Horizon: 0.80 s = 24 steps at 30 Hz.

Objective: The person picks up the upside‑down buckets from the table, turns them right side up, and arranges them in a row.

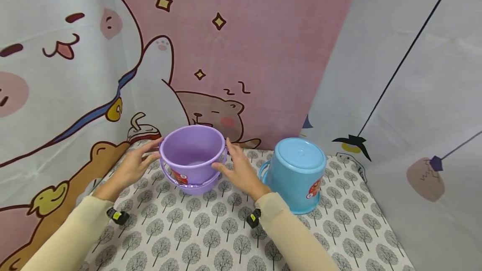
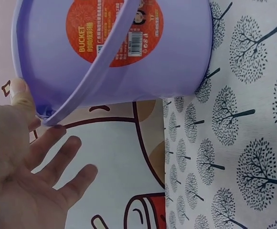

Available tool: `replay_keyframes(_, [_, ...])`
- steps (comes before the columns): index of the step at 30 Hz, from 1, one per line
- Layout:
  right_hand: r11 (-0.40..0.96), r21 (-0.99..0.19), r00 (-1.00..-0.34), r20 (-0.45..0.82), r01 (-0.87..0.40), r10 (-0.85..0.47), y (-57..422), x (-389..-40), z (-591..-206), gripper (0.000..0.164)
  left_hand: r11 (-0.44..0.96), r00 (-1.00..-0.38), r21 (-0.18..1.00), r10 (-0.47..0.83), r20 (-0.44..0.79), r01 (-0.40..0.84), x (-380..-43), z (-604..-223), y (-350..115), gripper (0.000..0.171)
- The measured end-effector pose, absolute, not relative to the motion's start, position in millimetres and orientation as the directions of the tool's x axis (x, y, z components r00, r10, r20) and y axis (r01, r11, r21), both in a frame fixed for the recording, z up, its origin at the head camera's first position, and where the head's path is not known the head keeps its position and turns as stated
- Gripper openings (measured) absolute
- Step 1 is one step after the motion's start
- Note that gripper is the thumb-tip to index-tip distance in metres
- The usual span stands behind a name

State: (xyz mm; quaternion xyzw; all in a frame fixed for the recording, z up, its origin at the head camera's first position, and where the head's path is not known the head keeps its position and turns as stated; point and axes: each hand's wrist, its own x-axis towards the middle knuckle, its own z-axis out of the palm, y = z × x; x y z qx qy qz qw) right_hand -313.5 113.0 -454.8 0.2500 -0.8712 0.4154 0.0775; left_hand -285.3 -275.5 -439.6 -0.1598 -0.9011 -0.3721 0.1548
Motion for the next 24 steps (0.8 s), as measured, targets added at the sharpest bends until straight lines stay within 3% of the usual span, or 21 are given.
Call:
replay_keyframes(5, [0.533,-0.695,-0.87,0.309,-0.482,-0.384,124,-306,-455,0.108,0.68,-0.889,0.603,0.167,0.427,0.418,-283,-437,-277,0.063])
replay_keyframes(12, [0.541,-0.648,-0.842,0.369,-0.537,-0.394,144,-294,-450,0.1,0.692,-0.855,0.568,0.141,0.499,0.445,-270,-428,-265,0.057])
replay_keyframes(24, [0.571,-0.493,-0.743,0.549,-0.657,-0.382,185,-266,-438,0.083,0.654,-0.668,0.399,0.225,0.709,0.643,-243,-404,-217,0.05])
